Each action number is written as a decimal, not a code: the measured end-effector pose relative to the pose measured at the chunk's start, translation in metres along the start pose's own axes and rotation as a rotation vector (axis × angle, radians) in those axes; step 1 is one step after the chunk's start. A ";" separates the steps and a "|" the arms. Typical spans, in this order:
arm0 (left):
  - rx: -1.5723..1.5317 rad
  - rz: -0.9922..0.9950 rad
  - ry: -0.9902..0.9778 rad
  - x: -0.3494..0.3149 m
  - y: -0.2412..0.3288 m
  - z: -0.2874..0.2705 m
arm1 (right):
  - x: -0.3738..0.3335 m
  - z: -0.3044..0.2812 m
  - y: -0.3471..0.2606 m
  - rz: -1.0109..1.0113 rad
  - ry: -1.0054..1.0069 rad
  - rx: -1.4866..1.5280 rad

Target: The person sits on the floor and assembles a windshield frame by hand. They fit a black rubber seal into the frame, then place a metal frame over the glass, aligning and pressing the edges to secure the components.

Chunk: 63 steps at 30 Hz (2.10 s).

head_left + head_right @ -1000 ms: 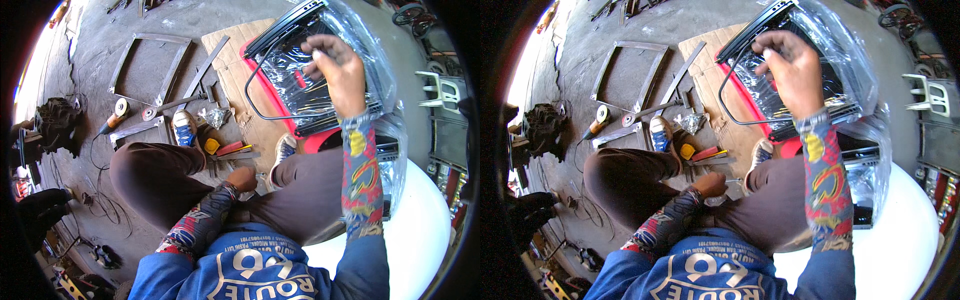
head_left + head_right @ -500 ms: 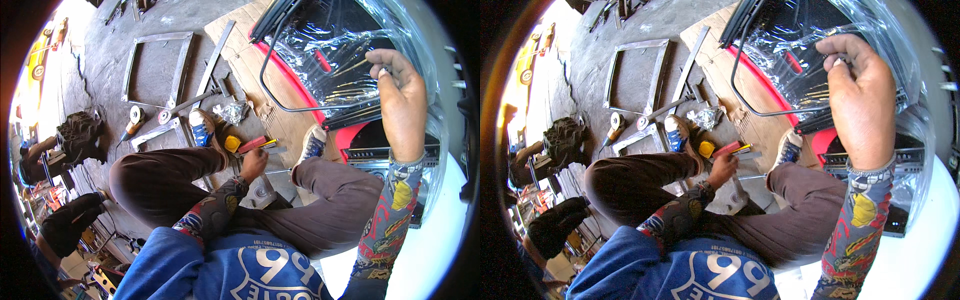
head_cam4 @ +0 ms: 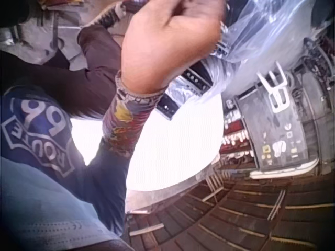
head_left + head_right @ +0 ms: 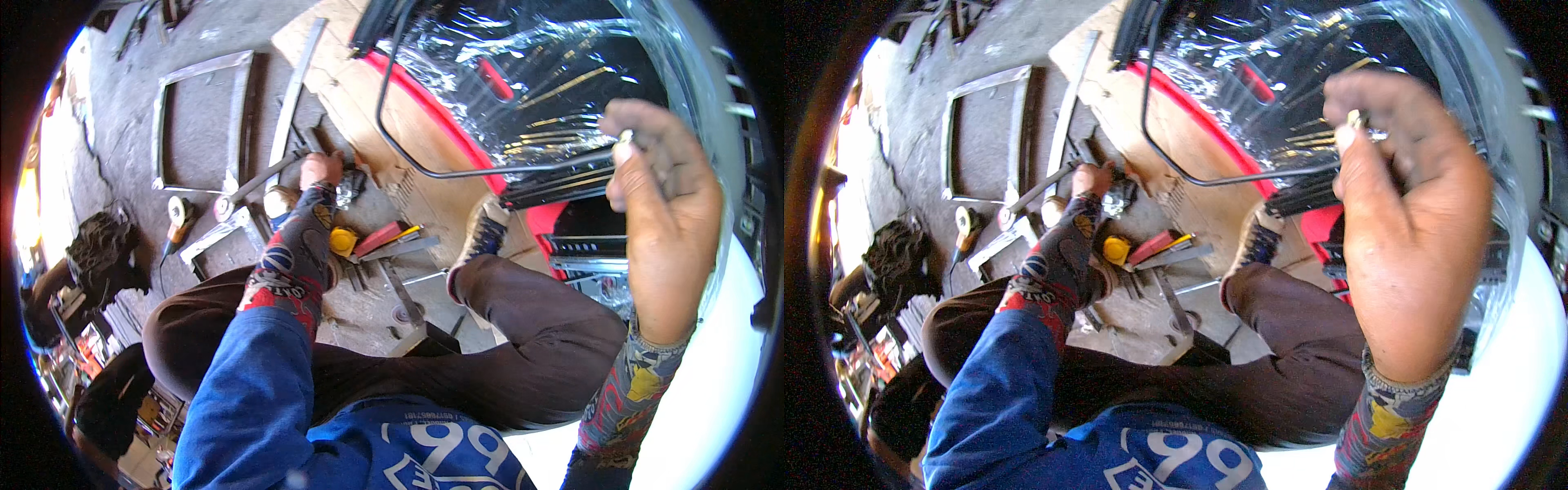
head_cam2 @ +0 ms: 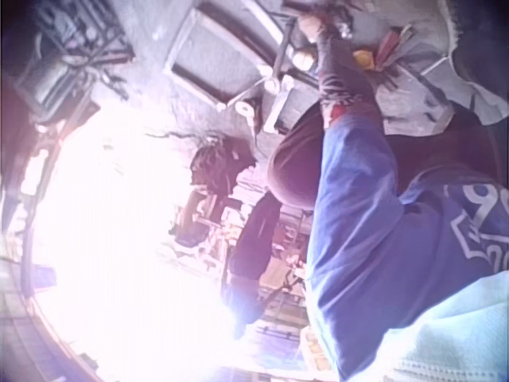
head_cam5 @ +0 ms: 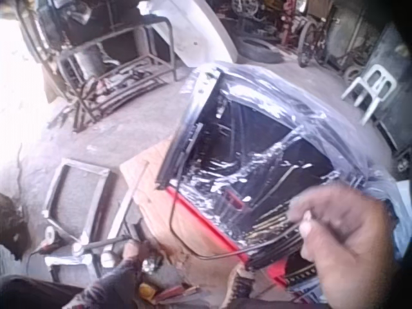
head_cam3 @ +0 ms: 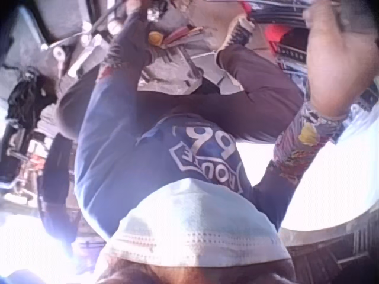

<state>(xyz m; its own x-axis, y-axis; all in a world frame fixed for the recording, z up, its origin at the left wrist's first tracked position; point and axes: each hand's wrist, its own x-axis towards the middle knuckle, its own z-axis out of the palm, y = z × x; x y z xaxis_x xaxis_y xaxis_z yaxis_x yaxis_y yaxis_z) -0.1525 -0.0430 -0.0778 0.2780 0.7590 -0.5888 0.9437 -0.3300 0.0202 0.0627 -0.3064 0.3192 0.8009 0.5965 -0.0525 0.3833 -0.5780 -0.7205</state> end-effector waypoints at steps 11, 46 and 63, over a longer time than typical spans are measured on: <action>-0.243 -0.048 0.264 -0.018 -0.005 0.018 | 0.022 -0.002 -0.005 -0.193 0.300 0.029; -1.484 0.829 -0.062 -0.457 -0.062 -0.272 | -0.066 -0.086 0.147 0.368 0.546 1.462; -1.378 0.602 -0.768 -0.419 0.109 -0.170 | -0.048 -0.096 0.143 0.318 0.922 0.823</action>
<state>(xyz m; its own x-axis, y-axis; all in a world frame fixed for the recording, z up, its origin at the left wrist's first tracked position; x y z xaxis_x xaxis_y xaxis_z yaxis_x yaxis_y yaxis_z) -0.1352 -0.3013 0.3082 0.8771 0.1512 -0.4560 0.3017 0.5652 0.7678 0.1226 -0.4709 0.2850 0.9528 -0.3008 -0.0418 -0.0160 0.0879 -0.9960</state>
